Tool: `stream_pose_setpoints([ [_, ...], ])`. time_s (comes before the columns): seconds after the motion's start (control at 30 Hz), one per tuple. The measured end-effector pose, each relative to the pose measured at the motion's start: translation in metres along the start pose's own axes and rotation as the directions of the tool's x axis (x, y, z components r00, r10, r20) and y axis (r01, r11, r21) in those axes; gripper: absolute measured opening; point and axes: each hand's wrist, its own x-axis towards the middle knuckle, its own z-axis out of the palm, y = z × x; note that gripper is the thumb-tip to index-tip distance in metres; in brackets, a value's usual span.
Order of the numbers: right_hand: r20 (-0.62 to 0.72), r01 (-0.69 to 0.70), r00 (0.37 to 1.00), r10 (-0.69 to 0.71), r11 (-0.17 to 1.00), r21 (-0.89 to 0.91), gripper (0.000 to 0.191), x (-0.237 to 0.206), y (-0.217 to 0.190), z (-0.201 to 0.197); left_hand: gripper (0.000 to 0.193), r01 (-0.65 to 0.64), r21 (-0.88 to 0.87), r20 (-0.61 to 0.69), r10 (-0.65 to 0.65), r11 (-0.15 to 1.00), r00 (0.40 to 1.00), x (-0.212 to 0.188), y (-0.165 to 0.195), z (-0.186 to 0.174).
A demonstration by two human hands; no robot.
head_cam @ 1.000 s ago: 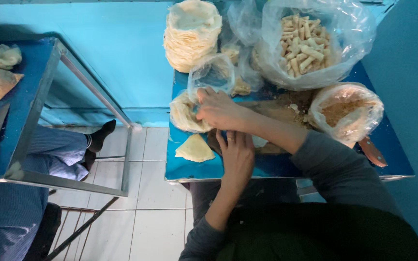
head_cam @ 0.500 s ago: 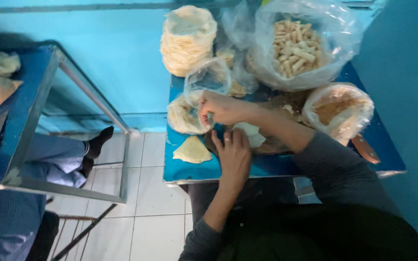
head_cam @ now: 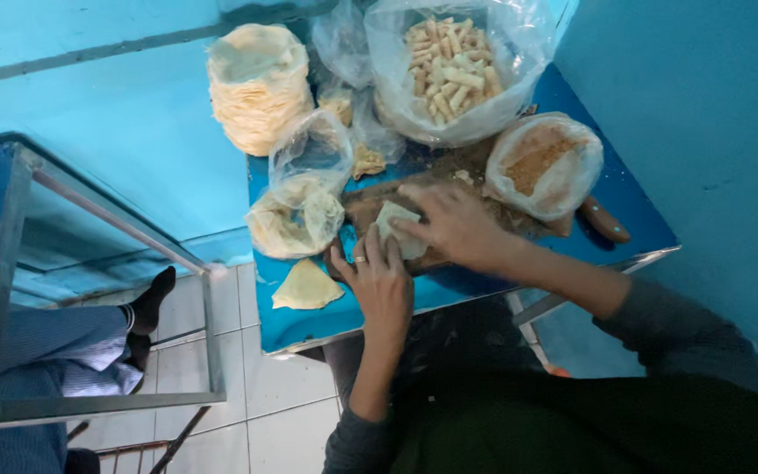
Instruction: The person folds thin square pastry wrappers into triangular pieces on a small wooden board, pressing the edges closed, and places the finished folded pieces on the table beside a bowl of brown filling. They repeat the folding cycle with wrappers taken from a stack, occasionally reaching into the filling bowl.
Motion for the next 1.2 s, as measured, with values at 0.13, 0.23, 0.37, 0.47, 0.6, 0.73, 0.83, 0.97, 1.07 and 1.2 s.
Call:
stream_pose_setpoints([
  [0.13, 0.119, 0.054, 0.993, -0.024, 0.966, -0.255, 0.050, 0.000, -0.003, 0.007, 0.026, -0.016, -0.004, 0.008, 0.016, 1.000, 1.000, 0.002, 0.002, -0.004],
  [0.23, 0.101, 0.045, 0.995, -0.025, 0.978, -0.203, 0.057, 0.007, 0.011, 0.010, 0.026, -0.010, 0.000, 0.013, 0.010, 1.000, 1.000, 0.003, 0.003, -0.004],
  [0.37, 0.124, 0.055, 0.992, -0.028, 0.974, -0.219, 0.061, 0.017, 0.024, 0.012, 0.027, -0.019, 0.034, -0.007, 0.019, 0.999, 1.000, 0.002, 0.002, -0.002],
  [0.47, 0.174, -0.064, 0.980, 0.091, 0.985, -0.158, 0.060, 0.016, 0.020, 0.007, 0.028, -0.027, 0.041, -0.041, 0.028, 0.999, 0.999, -0.001, 0.002, 0.000],
  [0.6, 0.045, -0.194, 0.979, 0.200, 0.975, -0.109, 0.047, -0.007, 0.016, -0.024, 0.026, -0.047, 0.011, -0.056, 0.047, 0.999, 0.997, -0.005, -0.001, 0.002],
  [0.73, 0.011, -0.475, 0.860, 0.509, 0.794, 0.381, 0.029, -0.052, 0.045, -0.082, 0.025, 0.017, -0.110, -0.087, -0.027, 0.994, 0.996, -0.006, -0.003, 0.004],
  [0.83, 0.019, -0.660, 0.725, 0.688, 0.687, 0.305, 0.019, -0.071, 0.076, -0.108, 0.022, 0.038, -0.086, -0.099, -0.046, 0.996, 0.994, -0.005, -0.001, 0.005],
  [0.97, -0.049, -0.424, 0.903, 0.427, 0.904, 0.057, 0.027, -0.070, 0.108, -0.100, 0.026, 0.084, -0.092, -0.088, -0.092, 0.992, 0.992, -0.001, 0.002, 0.000],
  [1.07, 0.171, -0.363, 0.900, 0.401, 0.906, -0.217, 0.041, -0.062, 0.119, -0.076, 0.030, 0.183, -0.108, -0.037, -0.188, 0.977, 0.981, -0.002, 0.000, -0.013],
  [1.2, 0.255, -0.380, 0.849, 0.463, 0.870, -0.315, 0.045, -0.058, 0.130, -0.055, 0.027, 0.260, -0.068, -0.015, -0.261, 0.963, 0.965, -0.005, -0.005, -0.032],
])
